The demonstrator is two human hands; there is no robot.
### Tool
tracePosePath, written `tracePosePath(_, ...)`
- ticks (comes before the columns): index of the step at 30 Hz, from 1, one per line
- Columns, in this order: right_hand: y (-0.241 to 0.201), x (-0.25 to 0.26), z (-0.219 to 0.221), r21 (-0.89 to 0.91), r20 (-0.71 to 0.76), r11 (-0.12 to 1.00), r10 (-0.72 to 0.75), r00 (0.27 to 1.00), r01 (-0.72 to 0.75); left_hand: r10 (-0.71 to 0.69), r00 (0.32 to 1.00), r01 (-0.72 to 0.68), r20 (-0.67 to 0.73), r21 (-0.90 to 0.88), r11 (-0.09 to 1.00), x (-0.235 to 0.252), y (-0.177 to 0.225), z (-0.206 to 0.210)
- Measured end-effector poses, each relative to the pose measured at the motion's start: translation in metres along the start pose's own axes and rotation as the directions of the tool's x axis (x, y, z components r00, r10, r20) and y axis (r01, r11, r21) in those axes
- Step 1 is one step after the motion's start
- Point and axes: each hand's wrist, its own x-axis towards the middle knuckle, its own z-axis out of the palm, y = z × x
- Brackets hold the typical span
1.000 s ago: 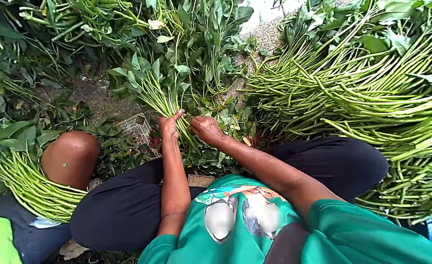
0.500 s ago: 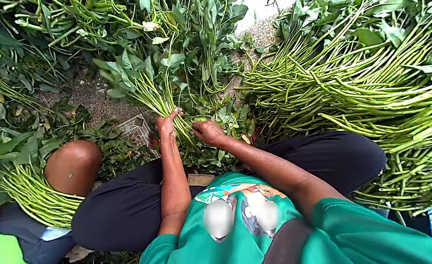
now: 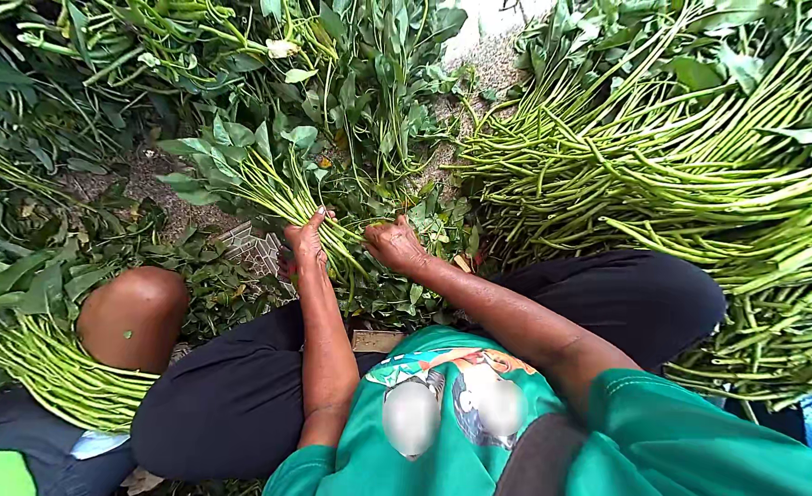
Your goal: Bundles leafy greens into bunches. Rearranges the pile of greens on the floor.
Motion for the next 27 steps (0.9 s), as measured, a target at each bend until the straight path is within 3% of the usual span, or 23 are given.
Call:
tracePosePath(5, 0.037, -0.020, 0.013, 0.100, 0.301, 0.972, 0.173, 0.938, -0.211, 0.229, 0.955, -0.235, -0.190, -0.007, 0.972, 0.005, 0.022, -0.022)
tracePosePath(7, 0.065, -0.012, 0.010, 0.103, 0.351, 0.943, 0.264, 0.898, -0.317, 0.294, 0.935, -0.295, -0.198, 0.023, 0.955, -0.003, 0.032, -0.031)
tracePosePath(9, 0.078, 0.010, 0.000, 0.141, 0.308, 0.949, 0.229, 0.924, -0.282, 0.320, 0.925, -0.333, -0.206, -0.032, 0.942, 0.000, 0.036, -0.028)
tracePosePath(11, 0.076, 0.043, -0.009, 0.186, 0.259, 0.960, 0.158, 0.953, -0.210, 0.242, 0.960, -0.259, -0.137, -0.119, 0.959, 0.001, 0.035, -0.022)
tracePosePath(14, 0.065, 0.095, -0.018, 0.356, 0.259, 0.877, 0.240, 0.936, -0.323, 0.069, 0.996, -0.060, 0.056, -0.152, 0.987, 0.004, 0.027, -0.023)
tracePosePath(17, 0.079, 0.127, 0.015, 0.524, 0.327, 0.673, 0.407, 0.853, -0.522, 0.026, 1.000, -0.025, 0.005, -0.111, 0.994, 0.005, 0.022, -0.019)
tracePosePath(19, 0.086, 0.129, 0.035, 0.421, 0.367, 0.699, 0.451, 0.813, -0.578, 0.035, 0.999, -0.035, -0.010, -0.053, 0.998, 0.001, 0.020, -0.018)
tracePosePath(24, 0.078, 0.103, 0.040, 0.322, 0.314, 0.848, 0.324, 0.892, -0.421, 0.084, 0.991, -0.084, -0.100, 0.012, 0.996, 0.014, 0.015, -0.018)
tracePosePath(27, 0.078, 0.098, 0.044, 0.285, 0.094, 0.906, 0.299, 0.950, -0.313, 0.095, 0.985, -0.093, -0.144, 0.022, 0.995, 0.015, 0.014, -0.019)
